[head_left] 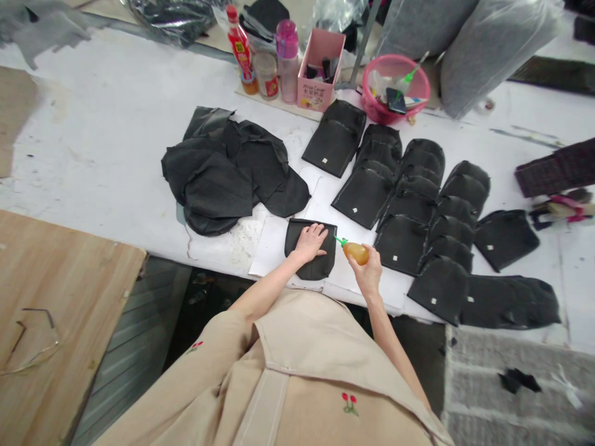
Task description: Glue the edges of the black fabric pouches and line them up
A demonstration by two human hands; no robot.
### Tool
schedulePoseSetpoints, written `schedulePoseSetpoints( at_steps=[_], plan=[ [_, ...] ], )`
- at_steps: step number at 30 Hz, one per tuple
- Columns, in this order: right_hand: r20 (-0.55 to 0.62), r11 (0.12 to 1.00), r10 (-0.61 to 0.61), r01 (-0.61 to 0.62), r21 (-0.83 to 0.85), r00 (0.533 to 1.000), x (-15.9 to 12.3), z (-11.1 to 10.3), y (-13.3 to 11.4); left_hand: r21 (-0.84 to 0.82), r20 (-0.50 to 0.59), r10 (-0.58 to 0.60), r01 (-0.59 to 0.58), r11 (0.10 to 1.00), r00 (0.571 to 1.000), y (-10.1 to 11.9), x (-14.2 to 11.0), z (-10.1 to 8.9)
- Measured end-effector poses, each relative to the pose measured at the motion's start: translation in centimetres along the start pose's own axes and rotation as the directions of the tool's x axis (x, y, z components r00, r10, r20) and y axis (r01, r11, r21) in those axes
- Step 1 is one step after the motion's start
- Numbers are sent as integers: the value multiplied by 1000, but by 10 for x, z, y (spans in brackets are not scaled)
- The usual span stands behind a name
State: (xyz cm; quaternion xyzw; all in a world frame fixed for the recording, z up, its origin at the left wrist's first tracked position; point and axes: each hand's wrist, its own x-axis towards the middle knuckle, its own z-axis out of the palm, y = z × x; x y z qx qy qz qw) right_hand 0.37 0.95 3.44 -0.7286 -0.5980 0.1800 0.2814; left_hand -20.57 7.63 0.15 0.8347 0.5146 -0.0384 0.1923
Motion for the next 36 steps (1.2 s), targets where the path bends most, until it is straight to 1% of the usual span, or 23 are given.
schedulePoseSetpoints(
  at_steps=[12, 17, 27, 36],
  plan=[
    [13, 999, 45, -45, 14, 999, -22, -11, -5, -15, -23, 4, -4, 1000, 1000, 1, -1, -1],
    [22, 998, 63, -63, 28, 998, -32, -14, -5, -39, -6, -1, 0, 999, 1000, 0, 0, 0],
    [39, 995, 88, -89, 39, 995, -55, -23, -5, -25, -7, 2, -2, 1000, 1000, 0, 0, 2],
    [69, 988, 142, -145, 48, 987, -75, -33, -9, -12, -1, 3, -3, 1000, 1000, -1, -1, 2]
  ],
)
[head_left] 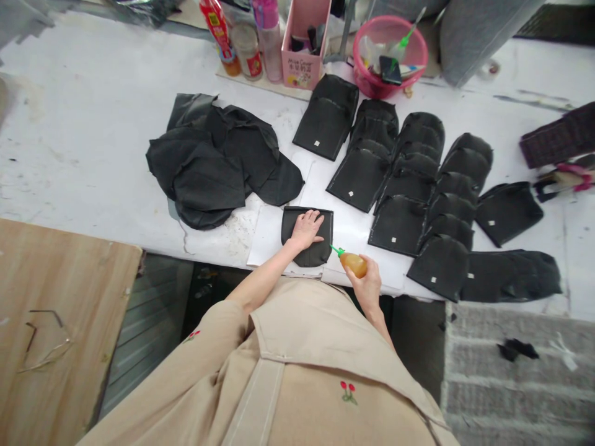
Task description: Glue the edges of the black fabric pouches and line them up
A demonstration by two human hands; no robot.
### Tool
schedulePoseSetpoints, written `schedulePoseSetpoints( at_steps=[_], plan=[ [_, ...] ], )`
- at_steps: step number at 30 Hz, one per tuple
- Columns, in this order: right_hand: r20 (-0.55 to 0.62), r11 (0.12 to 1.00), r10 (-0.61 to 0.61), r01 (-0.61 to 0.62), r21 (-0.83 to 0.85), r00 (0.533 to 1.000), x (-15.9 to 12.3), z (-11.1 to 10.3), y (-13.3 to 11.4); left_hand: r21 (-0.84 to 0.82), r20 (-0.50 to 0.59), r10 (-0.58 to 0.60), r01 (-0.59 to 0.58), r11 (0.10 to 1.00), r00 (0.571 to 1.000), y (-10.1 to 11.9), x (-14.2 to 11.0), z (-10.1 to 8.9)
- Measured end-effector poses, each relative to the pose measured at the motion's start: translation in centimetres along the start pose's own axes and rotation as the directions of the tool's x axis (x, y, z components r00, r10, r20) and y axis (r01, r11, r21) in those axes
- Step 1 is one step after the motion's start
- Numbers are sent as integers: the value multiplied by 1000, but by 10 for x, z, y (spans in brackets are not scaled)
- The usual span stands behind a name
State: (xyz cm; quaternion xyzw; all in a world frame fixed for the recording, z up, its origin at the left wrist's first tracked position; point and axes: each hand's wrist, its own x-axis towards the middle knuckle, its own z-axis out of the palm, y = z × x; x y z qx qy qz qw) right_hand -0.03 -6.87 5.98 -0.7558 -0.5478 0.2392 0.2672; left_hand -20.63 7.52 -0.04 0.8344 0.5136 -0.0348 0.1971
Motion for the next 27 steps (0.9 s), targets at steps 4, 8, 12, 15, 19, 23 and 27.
schedulePoseSetpoints(
  at_steps=[4, 8, 12, 15, 19, 23, 27],
  plan=[
    [7, 1000, 14, -14, 0, 1000, -8, -3, 0, -20, 5, 0, 0, 1000, 1000, -1, 0, 1],
    [13, 1000, 13, -13, -2, 1000, -14, -5, 2, -40, 0, -9, 9, 999, 1000, 0, -1, 2],
    [7, 1000, 23, -23, 4, 1000, -17, -4, 4, -18, -77, 7, -8, 1000, 997, 6, -12, -1],
    [11, 1000, 24, -25, 16, 1000, -17, -3, 6, -40, -77, 156, -160, 986, 985, 11, -31, -1],
    [14, 1000, 25, -25, 16, 1000, -17, -3, 9, -120, 37, 423, -417, 901, 905, 12, -58, 11],
    [29, 1000, 19, -19, 11, 999, -21, -4, 10, -111, -1, 425, -422, 899, 905, 12, -69, 27],
    [33, 1000, 12, -12, 11, 999, -25, -4, 10, -110, -37, 392, -394, 913, 919, 14, -68, 36]
  ],
)
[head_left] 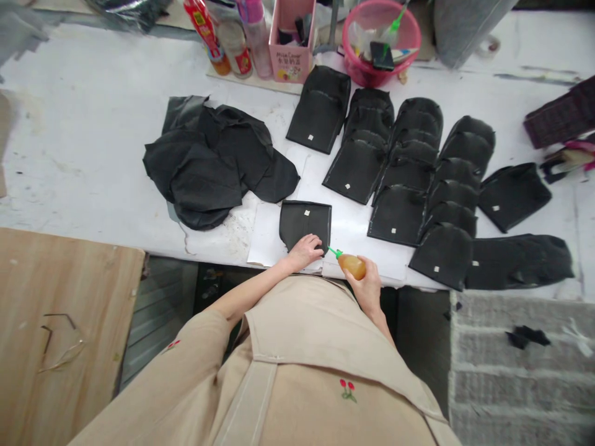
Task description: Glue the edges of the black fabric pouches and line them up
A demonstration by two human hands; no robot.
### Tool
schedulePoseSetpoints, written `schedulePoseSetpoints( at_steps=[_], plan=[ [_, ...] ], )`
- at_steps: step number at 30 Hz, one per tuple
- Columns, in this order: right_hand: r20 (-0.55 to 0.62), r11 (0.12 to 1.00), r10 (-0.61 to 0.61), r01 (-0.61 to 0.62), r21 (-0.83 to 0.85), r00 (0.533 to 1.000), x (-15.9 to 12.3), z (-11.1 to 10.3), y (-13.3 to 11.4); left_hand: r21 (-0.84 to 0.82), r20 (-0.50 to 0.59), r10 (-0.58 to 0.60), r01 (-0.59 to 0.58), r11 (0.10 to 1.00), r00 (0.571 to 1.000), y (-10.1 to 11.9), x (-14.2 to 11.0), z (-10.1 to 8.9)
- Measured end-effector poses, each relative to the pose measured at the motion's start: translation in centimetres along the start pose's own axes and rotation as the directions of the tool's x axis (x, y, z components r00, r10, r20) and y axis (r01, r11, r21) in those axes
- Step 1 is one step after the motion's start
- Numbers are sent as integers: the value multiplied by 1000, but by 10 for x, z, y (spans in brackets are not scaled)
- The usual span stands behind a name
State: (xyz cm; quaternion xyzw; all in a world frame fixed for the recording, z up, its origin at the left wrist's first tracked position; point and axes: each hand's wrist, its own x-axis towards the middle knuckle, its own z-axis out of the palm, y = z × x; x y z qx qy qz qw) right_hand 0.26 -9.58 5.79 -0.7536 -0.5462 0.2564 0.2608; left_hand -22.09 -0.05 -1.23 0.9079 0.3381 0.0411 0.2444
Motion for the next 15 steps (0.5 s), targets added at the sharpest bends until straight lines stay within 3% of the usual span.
schedulePoseSetpoints(
  at_steps=[15],
  plan=[
    [10, 1000, 0, 0, 8, 1000, -15, 1, 1, -109, -49, -97, 92, 990, 994, 3, 1, -4]
  ],
)
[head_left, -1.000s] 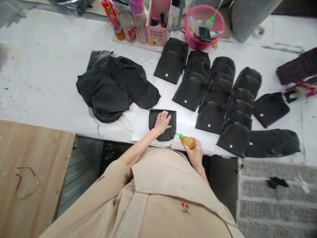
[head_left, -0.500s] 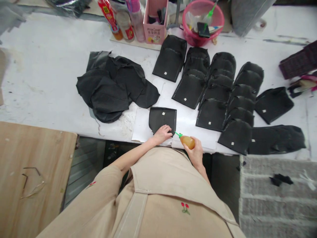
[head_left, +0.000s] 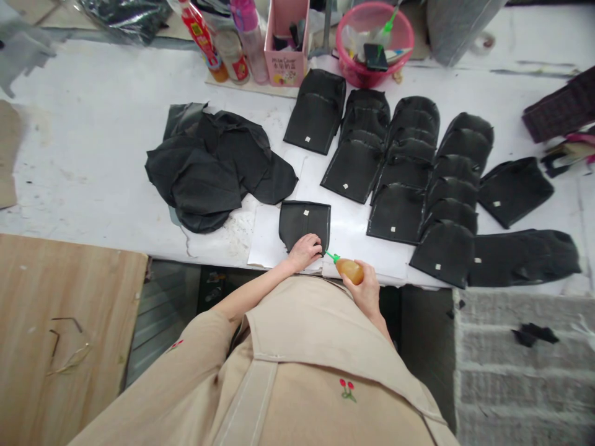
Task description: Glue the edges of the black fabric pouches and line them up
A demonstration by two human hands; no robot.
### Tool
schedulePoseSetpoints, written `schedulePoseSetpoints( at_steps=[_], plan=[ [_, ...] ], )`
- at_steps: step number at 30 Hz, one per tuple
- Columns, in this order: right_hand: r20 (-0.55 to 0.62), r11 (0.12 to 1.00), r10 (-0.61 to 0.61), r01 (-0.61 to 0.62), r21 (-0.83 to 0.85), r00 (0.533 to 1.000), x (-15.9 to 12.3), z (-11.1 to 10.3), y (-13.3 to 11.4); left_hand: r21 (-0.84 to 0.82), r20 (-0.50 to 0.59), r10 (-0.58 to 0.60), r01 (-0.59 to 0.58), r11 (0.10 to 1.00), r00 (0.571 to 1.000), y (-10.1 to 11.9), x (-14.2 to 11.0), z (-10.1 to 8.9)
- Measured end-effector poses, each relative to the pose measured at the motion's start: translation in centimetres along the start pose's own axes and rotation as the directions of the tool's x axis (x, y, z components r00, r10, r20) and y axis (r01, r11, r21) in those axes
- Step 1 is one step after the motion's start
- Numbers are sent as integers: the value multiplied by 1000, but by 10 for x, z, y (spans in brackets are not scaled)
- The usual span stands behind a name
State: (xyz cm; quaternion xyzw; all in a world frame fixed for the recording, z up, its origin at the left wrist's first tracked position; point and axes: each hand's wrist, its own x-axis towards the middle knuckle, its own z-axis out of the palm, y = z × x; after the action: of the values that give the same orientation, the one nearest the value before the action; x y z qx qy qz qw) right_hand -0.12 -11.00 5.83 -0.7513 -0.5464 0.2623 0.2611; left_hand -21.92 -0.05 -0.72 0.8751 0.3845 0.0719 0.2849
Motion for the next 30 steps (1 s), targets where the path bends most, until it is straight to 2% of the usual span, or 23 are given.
schedulePoseSetpoints(
  at_steps=[8, 13, 23, 30],
  plan=[
    [41, 1000, 1, -1, -8, 999, -5, -2, 2, -90, -33, -12, 9, 996, 999, -4, 1, 5],
    [75, 999, -21, 18, 40, 997, -6, -2, 7, -91, -51, -8, 3, 996, 999, -6, 2, 8],
    [99, 990, -21, 7, 140, 995, 4, 0, 16, -80, 11, -12, 13, 997, 1000, -3, 4, -1],
    [117, 992, 0, -16, 128, 993, 0, -8, 22, -37, 33, 2, -1, 999, 999, -4, 6, -5]
  ],
)
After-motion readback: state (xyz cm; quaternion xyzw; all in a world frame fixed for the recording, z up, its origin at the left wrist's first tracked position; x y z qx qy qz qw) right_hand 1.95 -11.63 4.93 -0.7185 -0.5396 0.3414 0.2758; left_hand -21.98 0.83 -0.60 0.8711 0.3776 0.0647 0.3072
